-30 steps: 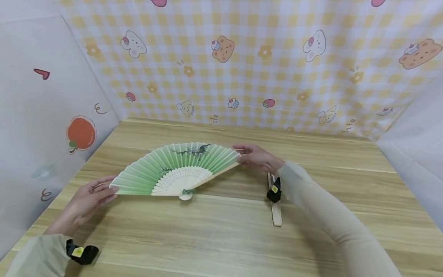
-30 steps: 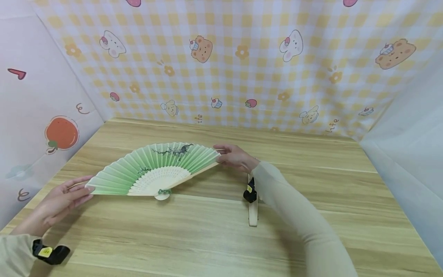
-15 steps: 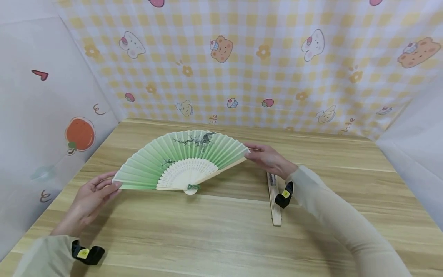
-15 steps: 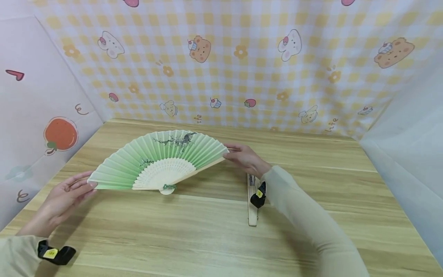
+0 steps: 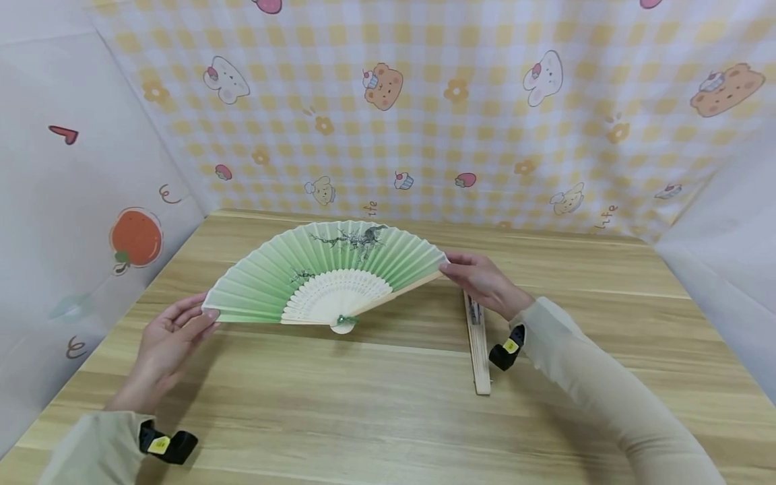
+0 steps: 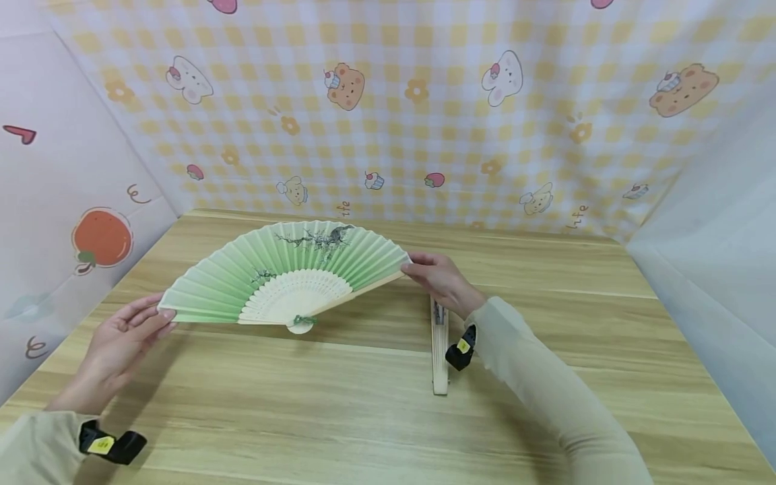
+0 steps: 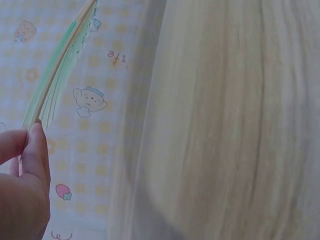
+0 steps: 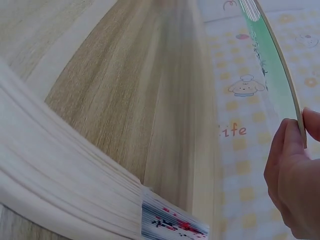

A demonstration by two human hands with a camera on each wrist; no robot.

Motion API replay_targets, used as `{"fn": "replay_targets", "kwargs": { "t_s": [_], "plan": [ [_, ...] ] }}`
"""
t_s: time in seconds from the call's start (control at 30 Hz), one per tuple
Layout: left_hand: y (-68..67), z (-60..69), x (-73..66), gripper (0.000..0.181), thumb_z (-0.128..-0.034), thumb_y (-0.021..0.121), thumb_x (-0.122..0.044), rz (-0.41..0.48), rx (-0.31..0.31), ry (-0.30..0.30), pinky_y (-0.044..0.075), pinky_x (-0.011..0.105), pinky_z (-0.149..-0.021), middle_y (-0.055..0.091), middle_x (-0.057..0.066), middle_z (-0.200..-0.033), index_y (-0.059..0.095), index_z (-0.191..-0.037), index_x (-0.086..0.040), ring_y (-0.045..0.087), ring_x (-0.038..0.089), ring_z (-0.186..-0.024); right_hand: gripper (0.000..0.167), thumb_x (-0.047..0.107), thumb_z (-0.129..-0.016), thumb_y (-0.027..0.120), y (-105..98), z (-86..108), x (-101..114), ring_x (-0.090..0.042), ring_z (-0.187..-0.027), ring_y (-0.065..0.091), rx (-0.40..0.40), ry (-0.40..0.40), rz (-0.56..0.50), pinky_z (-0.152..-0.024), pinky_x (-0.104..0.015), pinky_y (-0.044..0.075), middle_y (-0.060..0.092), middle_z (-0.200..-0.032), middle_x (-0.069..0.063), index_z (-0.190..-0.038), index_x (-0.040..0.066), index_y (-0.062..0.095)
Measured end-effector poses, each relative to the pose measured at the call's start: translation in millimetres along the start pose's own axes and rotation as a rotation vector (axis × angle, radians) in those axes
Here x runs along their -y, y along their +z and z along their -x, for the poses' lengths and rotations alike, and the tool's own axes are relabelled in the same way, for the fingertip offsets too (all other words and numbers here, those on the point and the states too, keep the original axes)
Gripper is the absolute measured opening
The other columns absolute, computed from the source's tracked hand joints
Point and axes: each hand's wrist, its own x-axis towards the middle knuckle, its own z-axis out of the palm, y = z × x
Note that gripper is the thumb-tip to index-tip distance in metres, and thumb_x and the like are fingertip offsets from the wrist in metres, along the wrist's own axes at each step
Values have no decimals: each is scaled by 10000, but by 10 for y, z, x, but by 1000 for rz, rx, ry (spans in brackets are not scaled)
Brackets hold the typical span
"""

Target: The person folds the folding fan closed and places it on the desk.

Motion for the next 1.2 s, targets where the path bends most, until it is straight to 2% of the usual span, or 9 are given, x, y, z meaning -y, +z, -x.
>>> {"fn": "replay_targets", "kwargs": {
  "t_s": [0.1,0.3,0.43,0.6,0.77,1.03,1.2],
  "plan": [
    [-41,-41,40,306,-775,645,13,-29,-30,1,506,209,-714,618,-30,-886,569,-1029,-141,616,77,-778,450,11,-895,485,-4,24,9,-209,-1189,394,-1,-15,-7,-995,-256,330,374,-1322,-169,-1312,-59,331],
    [-206,-205,219,387,-750,684,-14,-70,-73,38,499,226,-740,617,-17,-959,551,-1095,-128,615,82,-835,482,-32,-883,481,5,86,35,-143,-976,541,14,-43,-51,-931,-276,409,483,-1164,-103,-1328,-2,298],
    [-247,-279,301,406,-757,677,-8,-82,-65,76,501,238,-742,615,-3,-977,540,-1126,-108,612,94,-852,517,-73,-885,441,32,122,51,-162,-915,574,20,-60,-95,-895,-296,441,508,-1095,-108,-1353,39,251],
    [-270,-372,404,487,-735,706,-37,-57,-44,119,491,252,-747,602,34,-1010,502,-1177,-52,614,109,-868,553,-81,-887,430,62,153,55,-165,-890,580,-43,-64,-114,-856,-271,465,512,-1040,-116,-1372,88,227],
    [-191,-408,435,588,-709,744,-121,-82,-26,108,486,251,-764,577,45,-1045,469,-1222,-39,601,107,-891,544,-76,-887,432,60,205,64,-141,-869,581,-118,-90,-145,-840,-245,471,508,-1047,-98,-1366,85,230],
    [-51,-501,478,596,-715,741,-142,-82,-9,99,478,250,-784,552,62,-1073,464,-1233,-40,589,111,-910,498,-91,-872,452,36,280,87,-124,-838,585,-204,-155,-234,-806,-230,486,550,-977,-55,-1308,97,301],
    [150,-499,447,502,-729,721,-67,-36,-13,101,479,245,-798,559,47,-1056,515,-1186,-66,581,114,-920,456,-106,-857,470,20,317,94,-126,-799,584,-252,-197,-303,-784,-233,497,566,-902,-49,-1240,112,352]
  ]
}}
